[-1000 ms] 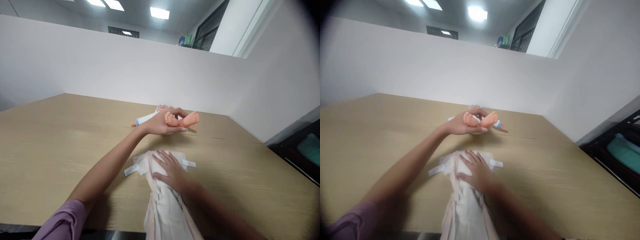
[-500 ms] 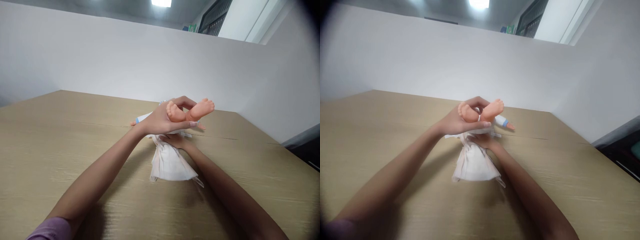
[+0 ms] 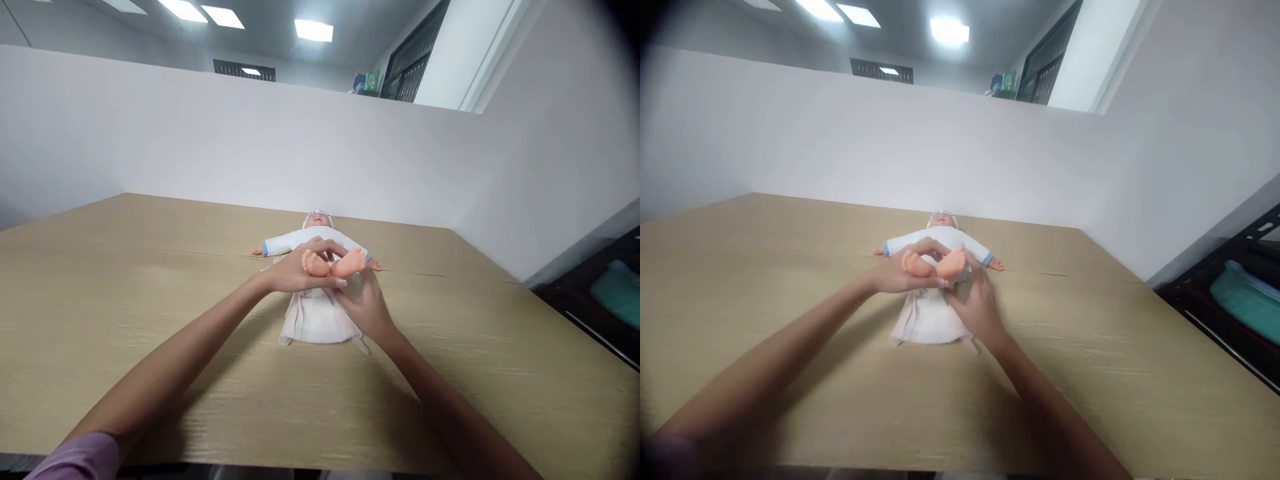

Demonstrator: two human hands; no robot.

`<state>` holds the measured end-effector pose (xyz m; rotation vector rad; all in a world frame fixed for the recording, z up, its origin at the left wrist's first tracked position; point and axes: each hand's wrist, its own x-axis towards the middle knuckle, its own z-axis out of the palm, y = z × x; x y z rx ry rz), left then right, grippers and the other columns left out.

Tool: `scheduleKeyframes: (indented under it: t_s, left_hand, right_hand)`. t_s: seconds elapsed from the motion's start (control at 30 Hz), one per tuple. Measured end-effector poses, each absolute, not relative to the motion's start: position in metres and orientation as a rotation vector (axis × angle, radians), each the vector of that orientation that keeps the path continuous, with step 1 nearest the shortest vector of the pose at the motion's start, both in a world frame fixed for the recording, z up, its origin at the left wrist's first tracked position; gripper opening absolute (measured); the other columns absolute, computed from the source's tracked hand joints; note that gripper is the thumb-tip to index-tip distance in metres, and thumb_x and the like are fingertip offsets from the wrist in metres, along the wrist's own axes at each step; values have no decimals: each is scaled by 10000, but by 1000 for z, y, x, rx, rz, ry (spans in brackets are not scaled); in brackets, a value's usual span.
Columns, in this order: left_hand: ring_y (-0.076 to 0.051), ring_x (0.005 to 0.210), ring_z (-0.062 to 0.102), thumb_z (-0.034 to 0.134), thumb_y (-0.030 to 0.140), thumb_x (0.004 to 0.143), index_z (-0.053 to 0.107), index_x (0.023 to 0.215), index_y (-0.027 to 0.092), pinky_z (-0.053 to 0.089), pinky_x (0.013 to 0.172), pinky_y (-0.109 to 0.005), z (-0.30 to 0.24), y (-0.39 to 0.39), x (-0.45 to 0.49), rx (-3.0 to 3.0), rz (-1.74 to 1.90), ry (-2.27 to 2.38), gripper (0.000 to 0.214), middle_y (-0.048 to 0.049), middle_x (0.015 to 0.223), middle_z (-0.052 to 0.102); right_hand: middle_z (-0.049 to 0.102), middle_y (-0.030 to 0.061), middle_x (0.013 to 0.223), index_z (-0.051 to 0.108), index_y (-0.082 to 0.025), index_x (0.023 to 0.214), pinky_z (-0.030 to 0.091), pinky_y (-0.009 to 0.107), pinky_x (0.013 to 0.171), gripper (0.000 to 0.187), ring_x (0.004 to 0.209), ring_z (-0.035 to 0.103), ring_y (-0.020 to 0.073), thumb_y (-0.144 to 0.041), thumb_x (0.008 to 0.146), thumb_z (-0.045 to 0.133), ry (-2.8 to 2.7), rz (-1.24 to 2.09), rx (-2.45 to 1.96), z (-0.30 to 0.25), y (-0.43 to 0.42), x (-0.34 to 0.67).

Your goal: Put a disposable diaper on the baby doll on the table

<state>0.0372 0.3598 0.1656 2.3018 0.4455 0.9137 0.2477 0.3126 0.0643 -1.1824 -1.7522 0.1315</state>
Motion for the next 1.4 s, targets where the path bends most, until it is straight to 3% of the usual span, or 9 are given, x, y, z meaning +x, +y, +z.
scheduleKeyframes:
  t_s: [0.13,0.37,0.57,0.83,0.97,1.17,1.27,1.33,1.4]
  left_hand:
    - [-270,1223,650,823,396,858,653,1238,234,519,1081,-461,152,348,24,2300,933,395,447,-97,1274,701]
    - [-348,1474,489,775,376,884,618,1357,241,431,1202,-555,92,350,-46,2487,761,501,516,-153,1478,614]
    - [-364,1535,398,726,324,900,582,1444,252,327,1271,-599,63,356,-64,2692,604,464,567,-146,1572,542]
    - [-348,1573,337,690,131,846,479,1559,269,394,1251,-588,79,351,-67,2742,410,488,757,-97,1651,460]
    - [-301,1578,336,597,117,971,574,1483,277,428,1240,-534,81,347,-66,2762,427,512,536,-84,1620,507]
    - [-278,1553,342,449,222,1074,590,1438,321,373,1260,-515,91,335,-57,2634,405,650,402,-20,1605,510]
    - [-317,1481,385,633,468,999,570,1397,295,426,1204,-496,90,323,-44,2558,452,782,438,-44,1532,542]
    - [-342,1407,425,768,574,869,555,1362,277,474,1137,-496,86,315,-35,2539,496,883,614,-67,1479,555]
    - [-345,1339,453,815,511,830,574,1291,262,480,1103,-507,81,311,-26,2577,544,953,577,-76,1432,566]
  right_hand:
    - [547,119,1540,371,-244,1572,476,454,1173,612,1437,519,270,-313,994,561,-1989,124,-1084,82,306,253]
    - [651,75,1389,713,-286,1273,482,466,1164,431,1370,576,254,-186,942,456,-2331,86,-962,68,301,310]
    - [647,71,1438,726,-294,1262,474,481,1170,424,1440,520,247,-150,1000,424,-2513,25,-955,52,307,320]
    - [644,56,1455,732,-340,1268,503,510,1144,429,1433,538,255,-123,1020,457,-2535,29,-1002,52,303,318]
    - [605,36,1510,711,-373,1323,485,519,1167,398,1464,508,259,-186,1041,502,-2530,143,-1032,53,301,323]
    - [608,12,1511,699,-351,1343,453,480,1210,448,1454,518,220,-229,1086,352,-2421,508,-1000,62,304,332]
    - [617,72,1487,624,-299,1425,438,490,1208,392,1450,510,266,-384,1056,520,-2409,505,-1079,71,294,320]
    - [600,125,1481,584,-262,1457,435,533,1184,583,1438,498,330,-541,953,673,-2432,356,-1144,73,284,306]
    - [581,171,1465,588,-227,1446,418,585,1164,785,1394,503,388,-668,821,763,-2467,165,-1151,69,277,292]
